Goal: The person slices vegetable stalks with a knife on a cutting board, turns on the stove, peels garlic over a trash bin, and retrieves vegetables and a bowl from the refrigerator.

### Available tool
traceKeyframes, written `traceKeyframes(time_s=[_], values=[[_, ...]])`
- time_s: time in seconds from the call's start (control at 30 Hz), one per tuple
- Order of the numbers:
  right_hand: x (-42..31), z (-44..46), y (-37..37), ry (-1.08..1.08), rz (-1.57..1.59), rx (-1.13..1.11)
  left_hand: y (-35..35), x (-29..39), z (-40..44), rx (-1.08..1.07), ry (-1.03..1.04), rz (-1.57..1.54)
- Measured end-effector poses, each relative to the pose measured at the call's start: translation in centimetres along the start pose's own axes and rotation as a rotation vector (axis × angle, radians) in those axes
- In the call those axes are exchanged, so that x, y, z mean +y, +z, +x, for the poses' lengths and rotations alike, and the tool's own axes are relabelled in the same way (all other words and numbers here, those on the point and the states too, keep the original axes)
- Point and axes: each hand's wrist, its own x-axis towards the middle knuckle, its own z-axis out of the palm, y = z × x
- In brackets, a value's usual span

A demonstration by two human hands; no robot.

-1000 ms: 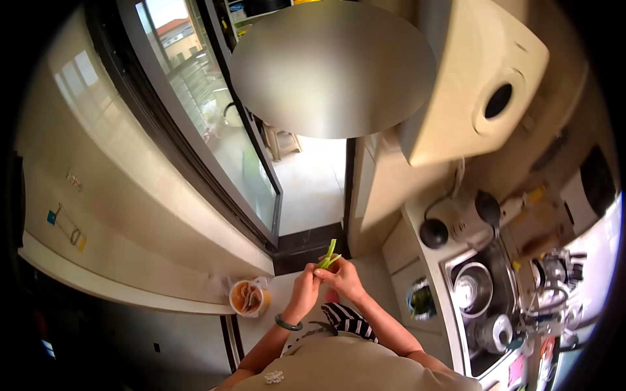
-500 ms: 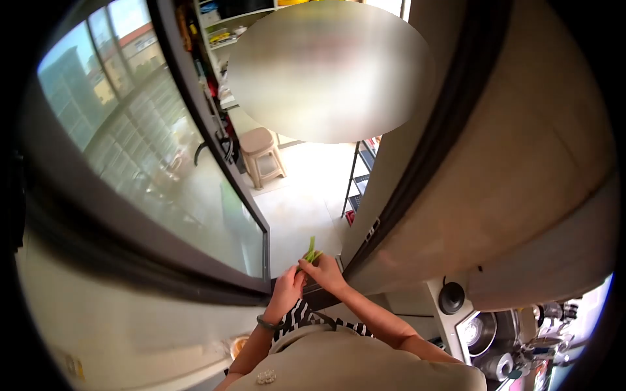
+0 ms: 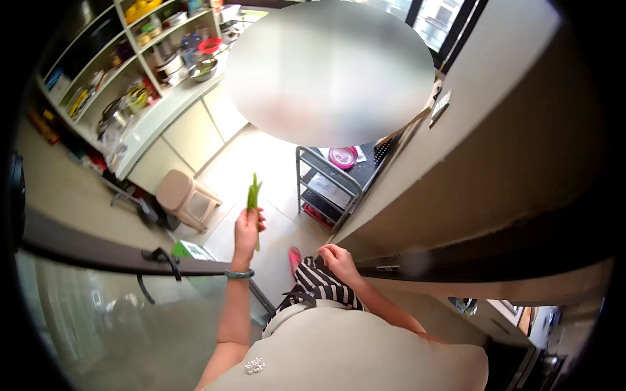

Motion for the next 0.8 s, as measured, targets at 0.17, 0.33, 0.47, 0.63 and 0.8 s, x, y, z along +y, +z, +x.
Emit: traceKeyframes(time_s=[0.17, 0.33, 0.47, 0.63, 0.8], values=[[-1.1, 10.7, 4.6, -0.040, -0.187, 0.047, -3.5, 1.6, 12.8, 0.011, 0.042, 0.025], [-5.7, 25.6, 10.2, -0.172, -0.254, -0.012, -10.0, 1.9, 24.8, 0.064, 0.010, 0.108], [-13.1, 33.3, 12.8, -0.222, -0.257, -0.082, -15.0, 3.8, 32.0, 0.162, 0.010, 0.118], [-15.2, 40.9, 13.4, -0.264, -0.284, -0.022, -20.1, 2.0, 46.6, 0.171, 0.000, 0.166], [-13.7, 46.1, 13.6, -0.075, -0.311, 0.244, -25.3, 0.5, 67.1, 0.176, 0.018, 0.426]])
